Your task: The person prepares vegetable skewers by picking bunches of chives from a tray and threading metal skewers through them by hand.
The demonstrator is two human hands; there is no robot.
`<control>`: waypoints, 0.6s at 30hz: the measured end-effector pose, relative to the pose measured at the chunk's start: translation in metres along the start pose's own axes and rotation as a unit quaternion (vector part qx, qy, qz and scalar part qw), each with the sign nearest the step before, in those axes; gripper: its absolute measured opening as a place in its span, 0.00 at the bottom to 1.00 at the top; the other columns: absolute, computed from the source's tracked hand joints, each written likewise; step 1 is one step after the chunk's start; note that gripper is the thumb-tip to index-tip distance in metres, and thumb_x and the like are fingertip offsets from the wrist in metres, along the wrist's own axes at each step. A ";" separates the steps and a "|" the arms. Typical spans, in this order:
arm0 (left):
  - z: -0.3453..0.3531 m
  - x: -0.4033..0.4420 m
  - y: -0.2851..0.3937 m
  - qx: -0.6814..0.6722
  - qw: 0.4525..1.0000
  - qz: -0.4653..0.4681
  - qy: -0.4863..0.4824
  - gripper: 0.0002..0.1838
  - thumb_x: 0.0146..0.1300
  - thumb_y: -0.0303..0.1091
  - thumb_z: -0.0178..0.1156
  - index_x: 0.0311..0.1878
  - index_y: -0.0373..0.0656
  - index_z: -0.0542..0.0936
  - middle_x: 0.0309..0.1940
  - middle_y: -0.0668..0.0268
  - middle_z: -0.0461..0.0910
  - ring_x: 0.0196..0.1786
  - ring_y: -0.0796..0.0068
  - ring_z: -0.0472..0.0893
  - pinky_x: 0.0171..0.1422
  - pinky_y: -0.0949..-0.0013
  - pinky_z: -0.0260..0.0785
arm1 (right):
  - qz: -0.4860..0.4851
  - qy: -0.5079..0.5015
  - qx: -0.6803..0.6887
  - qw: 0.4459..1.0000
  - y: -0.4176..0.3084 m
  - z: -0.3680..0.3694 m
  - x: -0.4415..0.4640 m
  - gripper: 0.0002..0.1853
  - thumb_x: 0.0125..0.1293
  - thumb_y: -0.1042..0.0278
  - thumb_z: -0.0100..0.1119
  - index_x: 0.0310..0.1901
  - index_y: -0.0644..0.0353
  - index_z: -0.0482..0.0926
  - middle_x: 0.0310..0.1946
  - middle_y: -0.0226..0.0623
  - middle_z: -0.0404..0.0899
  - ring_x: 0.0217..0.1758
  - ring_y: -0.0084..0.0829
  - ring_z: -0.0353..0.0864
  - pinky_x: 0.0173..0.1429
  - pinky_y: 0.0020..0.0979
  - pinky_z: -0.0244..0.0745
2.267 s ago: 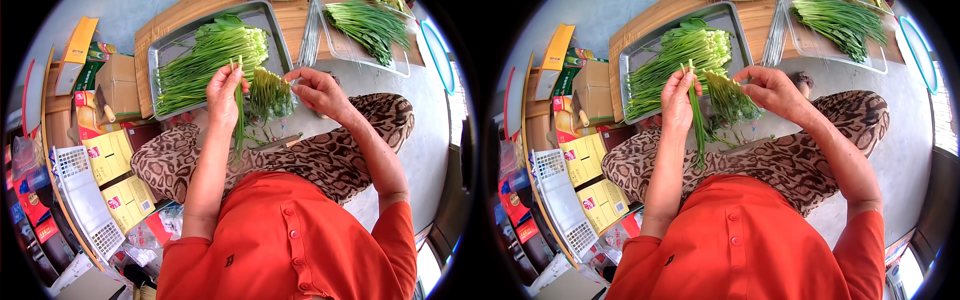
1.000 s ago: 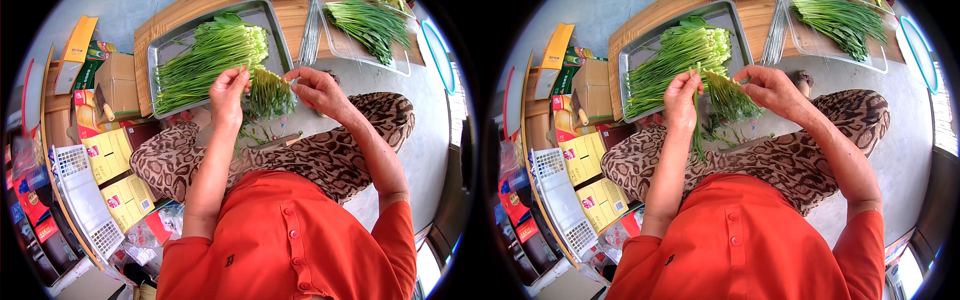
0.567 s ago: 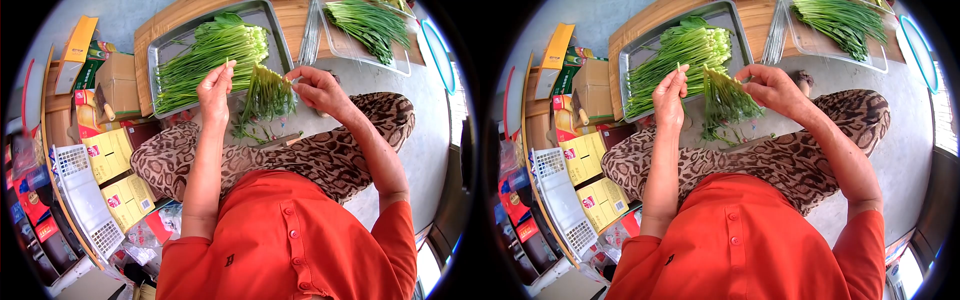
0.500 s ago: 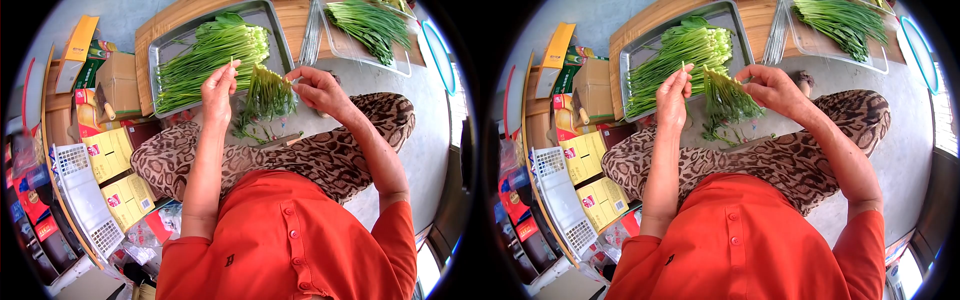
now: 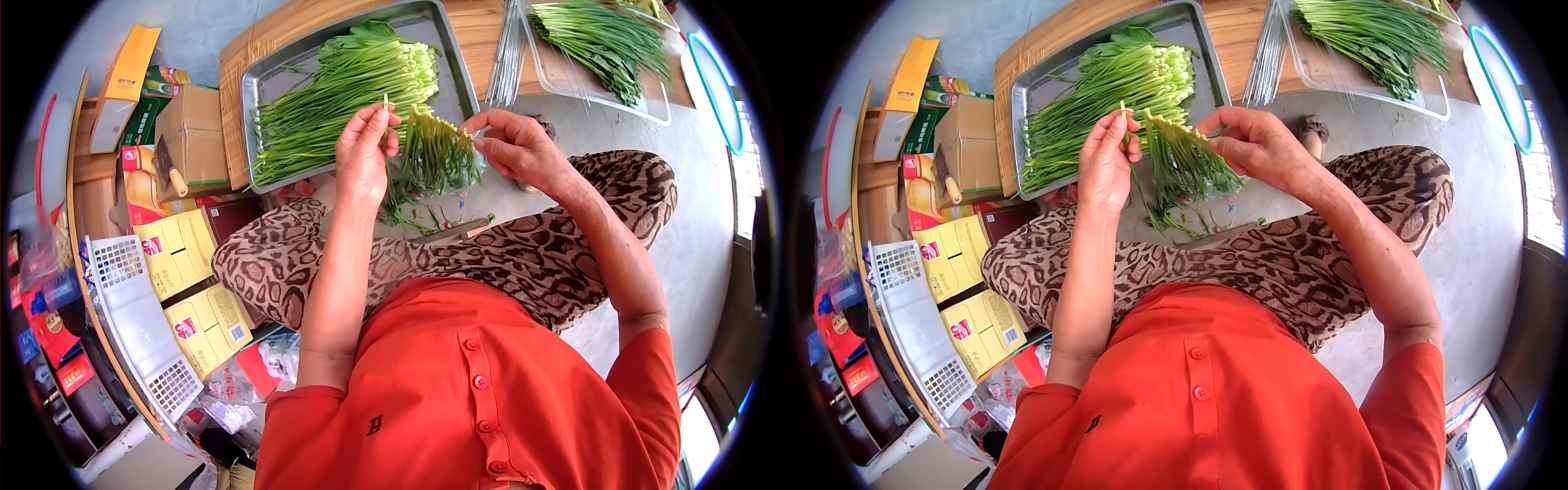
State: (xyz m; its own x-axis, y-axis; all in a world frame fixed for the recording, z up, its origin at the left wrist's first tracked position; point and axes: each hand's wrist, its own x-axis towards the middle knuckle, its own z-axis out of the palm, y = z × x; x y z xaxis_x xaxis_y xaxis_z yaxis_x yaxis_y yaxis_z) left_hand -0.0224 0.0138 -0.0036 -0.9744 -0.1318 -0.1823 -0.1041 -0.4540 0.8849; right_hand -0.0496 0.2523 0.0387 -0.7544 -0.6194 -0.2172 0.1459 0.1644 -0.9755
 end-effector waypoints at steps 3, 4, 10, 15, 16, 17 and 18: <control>0.001 0.000 0.000 -0.003 1.000 -0.002 -0.002 0.09 0.66 0.34 0.58 0.46 0.41 0.78 0.33 0.70 0.77 0.28 0.80 0.70 0.32 0.77 0.61 | 0.003 -0.004 -0.002 1.000 -0.001 -0.001 -0.001 0.09 0.68 0.72 0.50 0.47 0.62 0.75 0.16 0.19 0.64 0.20 0.12 0.59 0.25 0.20 0.56; 0.001 0.000 -0.001 -0.007 1.000 -0.003 0.000 0.09 0.66 0.34 0.59 0.46 0.41 0.78 0.33 0.70 0.77 0.28 0.80 0.70 0.32 0.77 0.61 | 0.003 -0.004 -0.002 1.000 -0.001 -0.001 -0.001 0.09 0.68 0.72 0.50 0.47 0.62 0.75 0.16 0.19 0.64 0.20 0.12 0.59 0.25 0.20 0.56; 0.000 0.000 -0.001 -0.009 1.000 -0.003 0.005 0.09 0.66 0.33 0.59 0.46 0.41 0.79 0.33 0.70 0.77 0.29 0.80 0.70 0.32 0.76 0.61 | 0.005 -0.008 0.005 1.000 0.000 -0.001 -0.001 0.09 0.68 0.72 0.50 0.47 0.62 0.75 0.17 0.19 0.64 0.21 0.12 0.59 0.25 0.20 0.56; 0.001 0.000 0.001 -0.007 1.000 -0.006 0.009 0.09 0.65 0.33 0.60 0.46 0.41 0.79 0.33 0.70 0.77 0.29 0.80 0.70 0.33 0.76 0.62 | 0.003 -0.009 -0.002 1.000 0.002 -0.001 0.001 0.09 0.68 0.72 0.50 0.47 0.62 0.75 0.17 0.19 0.64 0.21 0.12 0.60 0.25 0.20 0.56; 0.001 0.000 0.001 -0.007 1.000 -0.005 0.008 0.09 0.65 0.33 0.60 0.46 0.41 0.79 0.33 0.70 0.77 0.29 0.80 0.70 0.33 0.76 0.62 | 0.003 -0.009 -0.002 1.000 0.003 -0.001 0.001 0.09 0.68 0.72 0.50 0.47 0.62 0.75 0.17 0.19 0.64 0.21 0.12 0.60 0.25 0.20 0.56; 0.000 0.000 0.001 -0.007 1.000 -0.005 0.008 0.09 0.65 0.33 0.60 0.46 0.41 0.79 0.33 0.70 0.77 0.29 0.80 0.70 0.33 0.76 0.62 | 0.002 -0.009 -0.001 1.000 0.004 -0.001 0.001 0.09 0.69 0.72 0.50 0.47 0.62 0.75 0.17 0.19 0.64 0.21 0.12 0.60 0.26 0.20 0.56; 0.000 0.000 0.000 -0.005 1.000 -0.001 0.007 0.09 0.65 0.32 0.60 0.46 0.41 0.79 0.33 0.70 0.78 0.29 0.80 0.70 0.33 0.76 0.62 | 0.000 -0.009 -0.001 1.000 0.005 -0.001 0.001 0.09 0.69 0.71 0.50 0.47 0.62 0.75 0.17 0.19 0.64 0.21 0.12 0.60 0.26 0.19 0.56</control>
State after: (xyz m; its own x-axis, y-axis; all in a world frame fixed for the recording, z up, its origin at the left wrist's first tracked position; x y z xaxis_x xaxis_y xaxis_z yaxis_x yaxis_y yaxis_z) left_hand -0.0222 0.0136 -0.0036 -0.9715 -0.1430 -0.1891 -0.1031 -0.4637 0.8800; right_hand -0.0506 0.2529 0.0339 -0.7425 -0.6332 -0.2187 0.1456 0.1661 -0.9753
